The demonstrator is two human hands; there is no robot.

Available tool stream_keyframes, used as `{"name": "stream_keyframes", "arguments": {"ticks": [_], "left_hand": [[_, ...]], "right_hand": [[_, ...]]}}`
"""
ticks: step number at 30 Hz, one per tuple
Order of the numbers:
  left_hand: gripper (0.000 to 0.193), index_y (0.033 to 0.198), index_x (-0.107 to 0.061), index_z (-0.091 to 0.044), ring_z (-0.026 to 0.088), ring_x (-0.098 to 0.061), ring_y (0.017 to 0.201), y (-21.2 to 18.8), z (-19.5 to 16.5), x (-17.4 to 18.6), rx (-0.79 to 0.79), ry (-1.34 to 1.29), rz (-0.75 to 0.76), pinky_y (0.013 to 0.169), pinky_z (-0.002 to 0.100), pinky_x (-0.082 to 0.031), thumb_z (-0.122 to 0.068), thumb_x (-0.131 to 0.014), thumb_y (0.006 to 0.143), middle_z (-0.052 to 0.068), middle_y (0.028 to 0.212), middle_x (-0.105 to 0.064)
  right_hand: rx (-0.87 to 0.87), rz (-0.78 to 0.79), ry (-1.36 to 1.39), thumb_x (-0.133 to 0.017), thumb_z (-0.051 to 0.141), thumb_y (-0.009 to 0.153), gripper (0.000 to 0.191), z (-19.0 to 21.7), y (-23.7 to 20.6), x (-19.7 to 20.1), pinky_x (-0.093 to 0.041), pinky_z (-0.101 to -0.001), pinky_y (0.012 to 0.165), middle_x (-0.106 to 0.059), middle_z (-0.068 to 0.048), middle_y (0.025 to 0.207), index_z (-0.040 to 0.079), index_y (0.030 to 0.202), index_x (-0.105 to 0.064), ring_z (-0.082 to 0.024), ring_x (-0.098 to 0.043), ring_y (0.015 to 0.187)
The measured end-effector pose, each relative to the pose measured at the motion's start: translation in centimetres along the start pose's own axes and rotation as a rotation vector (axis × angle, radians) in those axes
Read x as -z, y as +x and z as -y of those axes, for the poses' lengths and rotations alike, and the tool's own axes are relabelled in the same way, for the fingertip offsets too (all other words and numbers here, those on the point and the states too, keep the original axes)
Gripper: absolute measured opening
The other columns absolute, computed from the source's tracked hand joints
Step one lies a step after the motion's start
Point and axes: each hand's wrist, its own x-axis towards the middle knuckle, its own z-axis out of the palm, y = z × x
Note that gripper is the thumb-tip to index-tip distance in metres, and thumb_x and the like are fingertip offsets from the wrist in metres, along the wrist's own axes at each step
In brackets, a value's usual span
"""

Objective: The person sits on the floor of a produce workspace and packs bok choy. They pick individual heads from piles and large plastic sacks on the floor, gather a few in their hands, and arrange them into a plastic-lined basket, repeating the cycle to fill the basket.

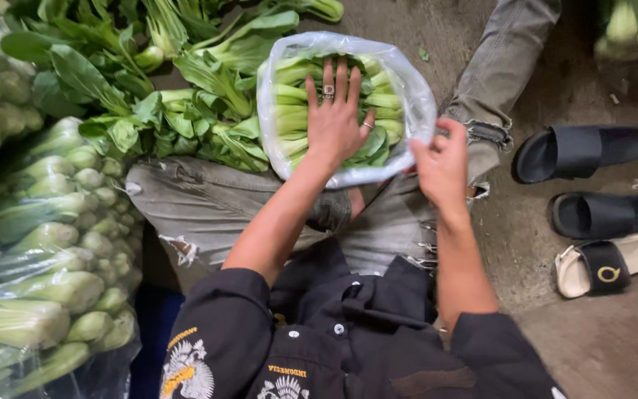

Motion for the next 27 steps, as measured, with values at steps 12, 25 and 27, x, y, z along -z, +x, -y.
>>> {"name": "stream_keyframes", "arguments": {"ticks": [12,25,27], "left_hand": [[0.084,0.152,-0.042,-0.005,0.039,-0.027,0.150,0.5,-0.3,2.1,-0.010,0.012,-0.101,0.119,0.066,-0.017,-0.053,-0.065,0.087,0.021,0.157,-0.038],[0.054,0.119,-0.054,-0.017,0.022,-0.069,0.065,-13.6,-7.0,1.6,1.159,-1.833,0.522,0.042,0.031,-0.042,-0.060,-0.064,0.088,0.008,0.100,-0.065],[0.058,0.114,-0.059,-0.007,0.020,-0.070,0.064,-12.8,-6.1,-1.9,1.156,-1.860,0.412,0.042,0.029,-0.041,-0.061,-0.056,0.094,0.009,0.096,-0.067]], "right_hand": [[-0.338,-0.074,0.759,-0.055,0.024,0.097,0.029,-8.0,2.6,-1.4,-0.044,-0.0358,0.054,-0.058,-0.010,0.087,0.002,0.114,-0.061,-0.022,-0.054,0.066],[0.425,0.023,-0.660,-0.061,0.027,0.121,0.038,-0.5,11.9,-5.4,-0.045,-0.0491,0.065,-0.059,-0.015,0.076,-0.003,0.097,-0.065,-0.034,-0.050,0.066],[0.193,0.227,-0.398,-0.058,0.033,0.120,0.048,-0.7,14.1,-4.5,-0.037,-0.0414,0.061,-0.057,-0.002,0.074,-0.002,0.088,-0.066,-0.015,-0.044,0.069]]}}
